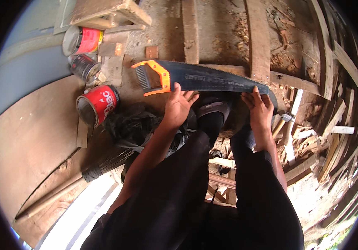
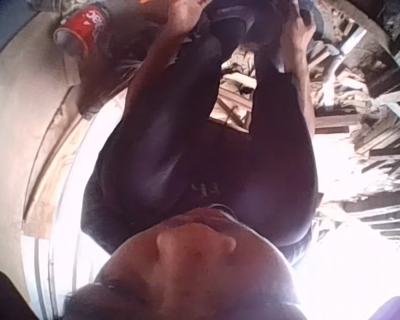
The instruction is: The person uses a hammer to pry apart a wooden frame, then picks up a hand saw and positions it on the wood. The person is sitting on the floor in a cluttered workshop.
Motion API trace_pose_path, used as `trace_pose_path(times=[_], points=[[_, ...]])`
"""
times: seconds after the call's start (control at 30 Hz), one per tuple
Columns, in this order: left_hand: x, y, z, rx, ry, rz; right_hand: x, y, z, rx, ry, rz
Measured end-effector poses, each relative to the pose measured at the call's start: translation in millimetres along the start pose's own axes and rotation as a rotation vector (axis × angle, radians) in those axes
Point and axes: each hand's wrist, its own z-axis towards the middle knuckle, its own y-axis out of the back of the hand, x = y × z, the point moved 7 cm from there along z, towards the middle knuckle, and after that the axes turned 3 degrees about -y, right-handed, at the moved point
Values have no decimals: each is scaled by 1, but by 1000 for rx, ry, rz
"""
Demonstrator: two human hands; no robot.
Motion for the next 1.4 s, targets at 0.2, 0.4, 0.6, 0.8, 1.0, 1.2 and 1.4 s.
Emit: trace_pose_path(times=[0.2,0.4,0.6,0.8,1.0,1.2,1.4], points=[[-5,-13,-5,-35,2,78,-1,1,1,-21,-6,-35],[-5,-14,-5,-5,9,72,-3,5,3,-32,-10,-45],[-1,-8,-4,-32,25,66,-2,6,3,-60,-10,-89],[-2,-6,-2,0,7,43,-5,8,5,-52,-19,-85],[-1,-6,-2,-11,17,41,-5,9,4,-42,-28,-69],[1,-7,-5,8,20,16,-3,12,-3,7,38,-8],[10,-15,-6,37,0,46,4,16,-6,21,57,77]])
